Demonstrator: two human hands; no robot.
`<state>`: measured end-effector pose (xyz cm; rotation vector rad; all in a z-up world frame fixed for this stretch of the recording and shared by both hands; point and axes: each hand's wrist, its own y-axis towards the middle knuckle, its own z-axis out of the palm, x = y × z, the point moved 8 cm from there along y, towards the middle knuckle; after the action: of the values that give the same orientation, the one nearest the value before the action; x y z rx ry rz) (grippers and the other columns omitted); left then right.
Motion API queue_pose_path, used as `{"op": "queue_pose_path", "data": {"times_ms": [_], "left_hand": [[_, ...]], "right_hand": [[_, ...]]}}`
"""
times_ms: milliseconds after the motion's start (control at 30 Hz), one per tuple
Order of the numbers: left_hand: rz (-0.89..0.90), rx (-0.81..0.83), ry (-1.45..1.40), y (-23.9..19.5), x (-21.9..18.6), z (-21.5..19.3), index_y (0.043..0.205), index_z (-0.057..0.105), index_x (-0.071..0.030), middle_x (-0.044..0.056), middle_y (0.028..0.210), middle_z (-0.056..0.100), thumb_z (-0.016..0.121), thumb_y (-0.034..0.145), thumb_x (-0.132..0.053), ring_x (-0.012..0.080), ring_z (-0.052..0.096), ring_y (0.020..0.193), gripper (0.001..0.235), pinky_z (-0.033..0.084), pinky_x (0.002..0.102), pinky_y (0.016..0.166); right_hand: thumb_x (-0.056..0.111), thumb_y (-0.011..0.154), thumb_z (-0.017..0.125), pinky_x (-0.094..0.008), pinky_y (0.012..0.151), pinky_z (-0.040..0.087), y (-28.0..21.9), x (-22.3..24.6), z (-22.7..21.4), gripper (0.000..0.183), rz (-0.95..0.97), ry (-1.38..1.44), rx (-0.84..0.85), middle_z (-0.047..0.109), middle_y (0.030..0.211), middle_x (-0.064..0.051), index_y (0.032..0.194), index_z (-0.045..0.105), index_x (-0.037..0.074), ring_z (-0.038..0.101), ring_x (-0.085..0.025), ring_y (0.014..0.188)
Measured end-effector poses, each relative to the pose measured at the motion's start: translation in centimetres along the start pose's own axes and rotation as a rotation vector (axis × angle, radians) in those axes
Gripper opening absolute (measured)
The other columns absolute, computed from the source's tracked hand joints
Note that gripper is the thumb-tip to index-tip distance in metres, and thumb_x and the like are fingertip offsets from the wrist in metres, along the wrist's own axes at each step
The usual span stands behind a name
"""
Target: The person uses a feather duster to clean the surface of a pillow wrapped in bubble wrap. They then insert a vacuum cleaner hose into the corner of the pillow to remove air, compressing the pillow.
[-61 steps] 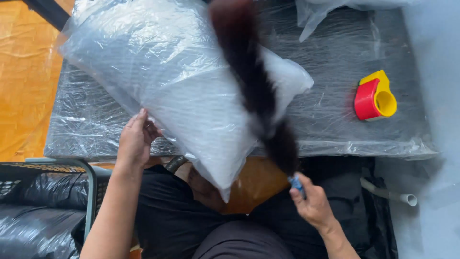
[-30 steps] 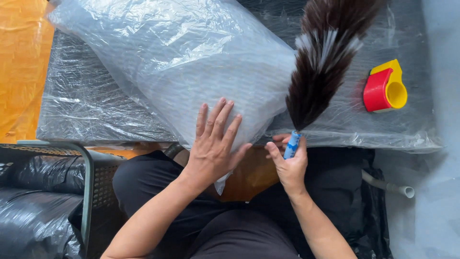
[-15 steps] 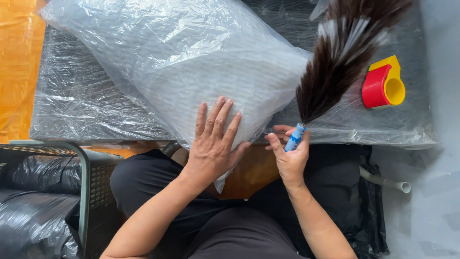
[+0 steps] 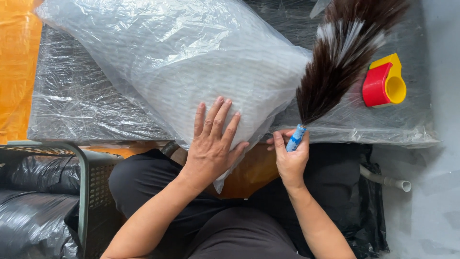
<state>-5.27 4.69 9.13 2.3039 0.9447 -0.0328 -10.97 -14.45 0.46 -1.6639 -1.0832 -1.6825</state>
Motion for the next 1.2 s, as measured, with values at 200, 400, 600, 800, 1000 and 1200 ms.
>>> {"op": "queue_pose_path", "data": {"times_ms": [200,400,600,800,1000,1200], "left_hand": [[0.001,0.010,0.014,-0.4,0.2,0.2,0.139,0.058,0.000,0.028,0.153,0.045,0.082,0.089,-0.037,0.0425,0.037,0.149,0.067,0.017,0.063,0.124],[0.008,-0.032,0.032,-0.4,-0.9,-0.3,0.137,0.059,0.000,0.030,0.152,0.046,0.081,0.091,-0.036,0.0445,0.038,0.148,0.062,0.016,0.067,0.123],[0.126,-0.123,0.042,0.2,-5.7,0.0,0.117,0.069,-0.003,0.018,0.109,0.062,0.066,0.099,-0.032,0.0347,0.062,0.100,0.034,0.047,0.047,0.089],[0.156,-0.012,0.154,1.9,-5.1,3.9,0.097,0.068,0.000,0.014,0.086,0.051,0.071,0.085,-0.014,0.0298,0.048,0.083,0.018,0.036,0.044,0.081],[0.136,-0.012,0.103,3.0,-4.5,2.4,0.079,0.061,-0.004,0.008,0.076,0.046,0.071,0.085,-0.006,0.0276,0.048,0.077,0.012,0.036,0.040,0.075],[0.072,-0.002,0.070,3.2,-3.6,2.4,0.077,0.058,-0.006,0.007,0.073,0.047,0.069,0.092,-0.009,0.0270,0.050,0.074,0.018,0.037,0.039,0.072]], "right_hand": [[0.003,0.102,0.063,-0.033,0.054,0.064,-0.6,0.2,-0.1,0.021,-0.024,-0.008,0.017,0.066,0.089,-0.016,0.102,0.043,0.002,0.073,-0.022,0.068],[0.002,0.103,0.062,-0.032,0.053,0.064,-0.5,0.3,-0.4,0.020,-0.048,-0.011,0.030,0.065,0.088,-0.015,0.103,0.042,0.003,0.073,-0.022,0.066],[0.003,0.103,0.061,-0.033,0.053,0.062,-0.3,1.7,-0.2,0.020,-0.106,-0.011,0.040,0.064,0.087,-0.015,0.103,0.041,0.004,0.072,-0.022,0.065],[0.002,0.103,0.062,-0.033,0.053,0.061,0.3,2.8,-0.3,0.020,-0.156,-0.014,0.051,0.063,0.087,-0.016,0.102,0.042,0.005,0.072,-0.023,0.065],[0.002,0.104,0.060,-0.033,0.054,0.061,1.3,3.5,-0.1,0.019,-0.178,-0.017,0.089,0.063,0.087,-0.015,0.100,0.042,0.005,0.072,-0.023,0.065],[0.012,0.108,0.054,-0.030,0.052,0.060,1.9,3.3,-0.2,0.014,-0.184,0.040,0.064,0.064,0.083,-0.011,0.101,0.044,0.006,0.070,-0.019,0.060]]}}
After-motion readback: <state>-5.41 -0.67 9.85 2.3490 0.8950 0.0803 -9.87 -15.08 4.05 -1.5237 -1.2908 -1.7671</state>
